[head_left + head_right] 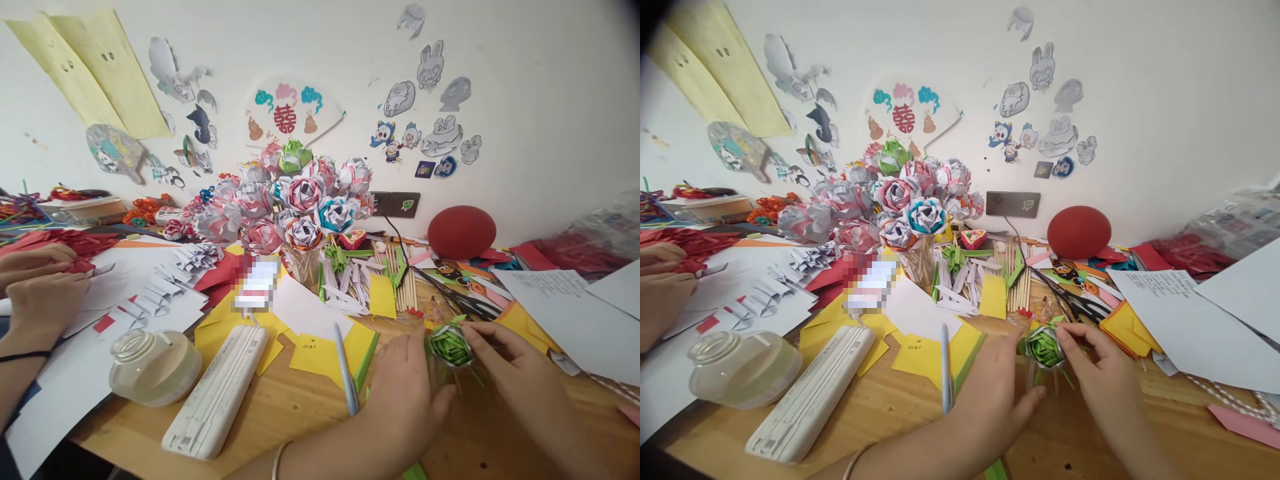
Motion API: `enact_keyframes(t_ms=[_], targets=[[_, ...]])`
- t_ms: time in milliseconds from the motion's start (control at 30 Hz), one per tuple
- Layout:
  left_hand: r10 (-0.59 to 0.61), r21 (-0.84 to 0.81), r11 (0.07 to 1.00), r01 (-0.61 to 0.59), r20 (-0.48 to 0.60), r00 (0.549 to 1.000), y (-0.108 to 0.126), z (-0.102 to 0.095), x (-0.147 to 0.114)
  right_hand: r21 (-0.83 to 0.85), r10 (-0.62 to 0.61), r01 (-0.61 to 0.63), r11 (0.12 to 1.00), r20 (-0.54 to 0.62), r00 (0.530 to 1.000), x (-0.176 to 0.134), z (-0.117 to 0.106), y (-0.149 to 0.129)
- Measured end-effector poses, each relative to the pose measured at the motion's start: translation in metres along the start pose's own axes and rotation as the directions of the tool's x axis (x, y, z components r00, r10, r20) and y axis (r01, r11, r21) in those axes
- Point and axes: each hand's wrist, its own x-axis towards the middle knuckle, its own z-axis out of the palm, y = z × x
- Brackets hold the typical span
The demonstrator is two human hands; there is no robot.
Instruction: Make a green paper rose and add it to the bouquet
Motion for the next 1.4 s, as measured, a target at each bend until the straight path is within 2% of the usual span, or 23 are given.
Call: enact_keyframes(t_ms=[33,100,167,200,267,300,333,400,433,467,533,633,800,1000,1067,1100,1167,1267,1333,1367,1400], targets=[[0.014,0.057,0.998,-0.014,0.008,1.000,0.001,0.000,0.001,-0.041,-0.034,0.033,0.999,-0.036,0.999,0.004,-0.002,0.004],[0.049,0.215,0.975,-0.060,0.056,0.997,0.001,-0.007,0.007,-0.165,-0.211,0.196,0.967,-0.082,0.974,0.014,-0.004,0.011],[0.016,0.395,0.916,-0.071,0.141,0.990,-0.005,-0.025,0.015,-0.298,-0.468,0.432,0.851,-0.058,0.882,0.023,-0.004,0.013],[-0.082,0.480,0.877,-0.023,0.197,0.977,-0.010,-0.039,0.019,-0.339,-0.574,0.534,0.774,-0.022,0.819,0.025,-0.003,0.010],[-0.178,0.536,0.842,0.062,0.169,0.969,-0.025,-0.072,0.024,-0.351,-0.704,0.677,0.647,0.065,0.707,0.021,0.004,-0.004],[-0.226,0.561,0.821,0.108,0.145,0.963,-0.034,-0.089,0.025,-0.309,-0.752,0.752,0.583,0.145,0.643,0.015,0.010,-0.014],[-0.274,0.585,0.797,0.151,0.127,0.953,-0.044,-0.104,0.025,-0.253,-0.792,0.821,0.512,0.232,0.565,0.007,0.019,-0.025],[-0.367,0.620,0.756,0.211,0.135,0.920,-0.060,-0.128,0.024,-0.157,-0.859,0.932,0.327,0.363,0.362,-0.013,0.040,-0.046],[-0.409,0.635,0.739,0.226,0.155,0.899,-0.066,-0.134,0.023,-0.130,-0.865,0.964,0.231,0.426,0.265,-0.023,0.052,-0.056],[-0.438,0.646,0.729,0.227,0.185,0.880,-0.070,-0.137,0.022,-0.135,-0.859,0.979,0.151,0.472,0.197,-0.032,0.064,-0.063],[-0.477,0.660,0.717,0.223,0.231,0.848,-0.072,-0.136,0.022,-0.142,-0.793,0.987,0.078,0.591,0.147,-0.045,0.084,-0.072],[-0.493,0.665,0.716,0.210,0.271,0.827,-0.068,-0.125,0.025,-0.185,-0.700,0.982,0.036,0.696,0.157,-0.045,0.096,-0.074],[-0.457,0.619,0.762,0.190,0.306,0.835,-0.069,-0.116,0.028,-0.203,-0.748,0.975,-0.087,0.660,0.071,-0.021,0.075,-0.058],[-0.361,0.504,0.844,0.182,0.283,0.889,-0.078,-0.110,0.029,-0.305,-0.825,0.948,-0.091,0.556,0.100,0.006,0.045,-0.038],[-0.346,0.482,0.856,0.190,0.258,0.902,-0.079,-0.107,0.031,-0.361,-0.849,0.930,-0.068,0.510,0.136,0.016,0.038,-0.036],[-0.346,0.475,0.857,0.199,0.244,0.906,-0.079,-0.105,0.032,-0.387,-0.862,0.922,-0.025,0.475,0.176,0.021,0.035,-0.037],[-0.363,0.476,0.849,0.228,0.213,0.907,-0.079,-0.102,0.034,-0.400,-0.880,0.907,0.132,0.374,0.293,0.029,0.031,-0.040],[-0.397,0.494,0.828,0.265,0.183,0.899,-0.079,-0.100,0.035,-0.213,-0.821,0.852,0.478,0.236,0.520,0.027,0.029,-0.056],[-0.409,0.508,0.819,0.268,0.187,0.893,-0.080,-0.101,0.036,0.029,-0.693,0.713,0.701,0.268,0.670,0.017,0.033,-0.069],[-0.410,0.513,0.817,0.263,0.196,0.890,-0.081,-0.102,0.035,0.154,-0.621,0.608,0.779,0.314,0.718,0.010,0.036,-0.075],[-0.408,0.518,0.817,0.254,0.208,0.889,-0.081,-0.103,0.035,0.270,-0.568,0.500,0.823,0.373,0.734,0.004,0.041,-0.080]])
